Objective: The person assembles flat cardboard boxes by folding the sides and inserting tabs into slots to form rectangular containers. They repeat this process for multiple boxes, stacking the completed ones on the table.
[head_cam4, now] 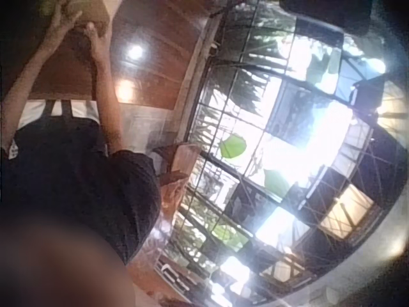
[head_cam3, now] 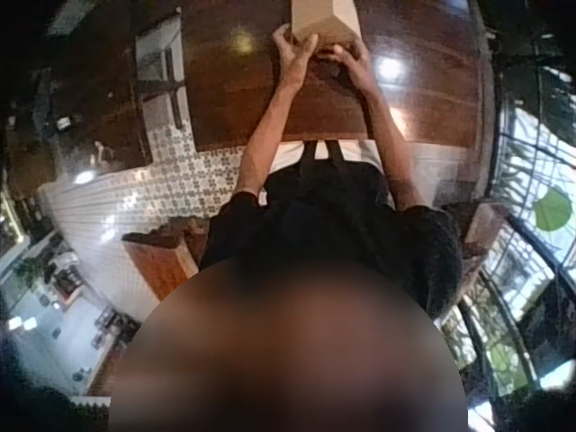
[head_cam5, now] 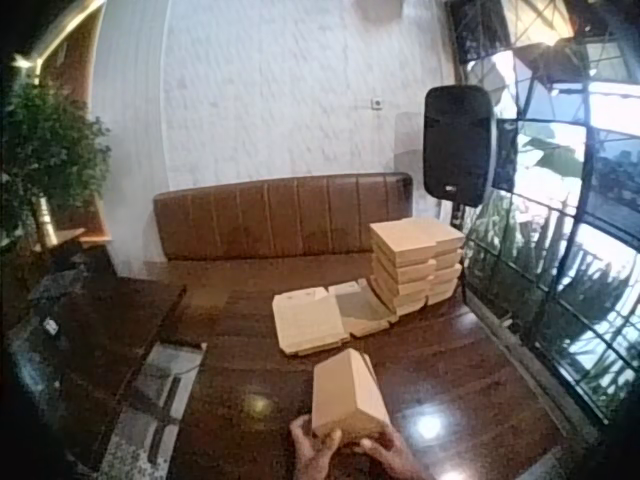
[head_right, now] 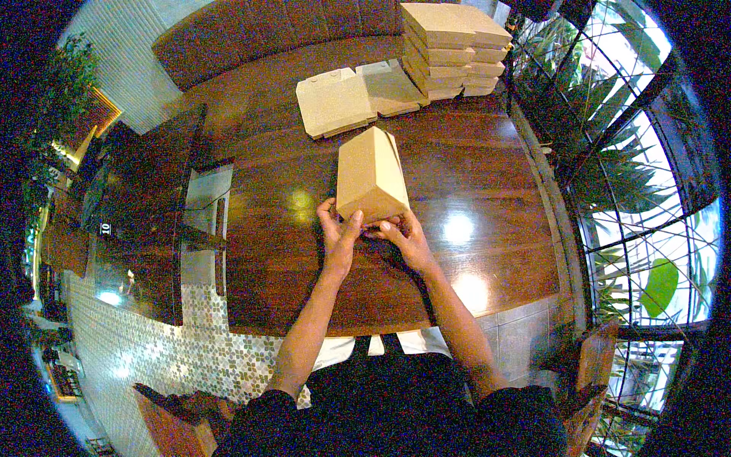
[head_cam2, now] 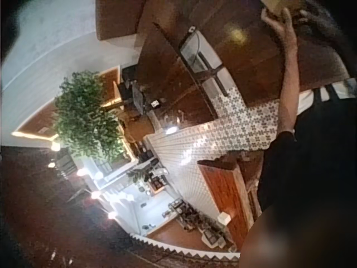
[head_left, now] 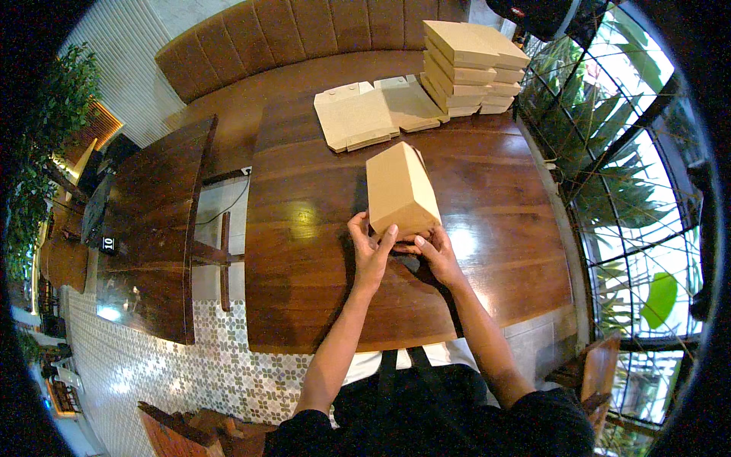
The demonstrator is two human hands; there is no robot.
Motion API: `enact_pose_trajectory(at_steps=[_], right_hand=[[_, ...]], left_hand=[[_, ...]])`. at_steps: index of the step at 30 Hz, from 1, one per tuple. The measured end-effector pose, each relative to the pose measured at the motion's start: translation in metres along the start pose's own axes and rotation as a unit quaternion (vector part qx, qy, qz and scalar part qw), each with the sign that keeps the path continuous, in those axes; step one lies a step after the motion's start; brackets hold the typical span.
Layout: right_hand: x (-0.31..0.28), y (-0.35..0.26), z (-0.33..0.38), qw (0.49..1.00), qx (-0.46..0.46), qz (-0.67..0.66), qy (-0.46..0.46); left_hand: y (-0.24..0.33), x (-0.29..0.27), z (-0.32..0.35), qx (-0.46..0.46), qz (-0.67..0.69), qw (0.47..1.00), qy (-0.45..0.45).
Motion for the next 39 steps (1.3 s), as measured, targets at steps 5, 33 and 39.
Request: enact_pose_trajectory(at_steps=[5,33,39], right_hand=[[-0.009,0.01,-0.008,0.996,0.049,-0.038,0.069],[0.005,-0.006,-0.006,0.995,0.034,0.051,0.073],[0.009,-0.012,-0.004,0.994,0.053,0.031,0.093]], left_hand=[[0.024,-0.002,-0.004,0.177,-0.115,0.977,0.014],[0.059,0.017,0.015,0.42,-0.29,0.857,0.078],[0.061,0.017,0.022,0.454,-0.289,0.839,0.078]])
Point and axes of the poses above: each hand's wrist, its own z-axis away from the middle knuckle, its own x-axis out of the palm, y = z × x, the point moved 7 cm from there along -z, towards the middle knuckle, and after that the axes turned 15 degrees about y, right-handed, at the moved point
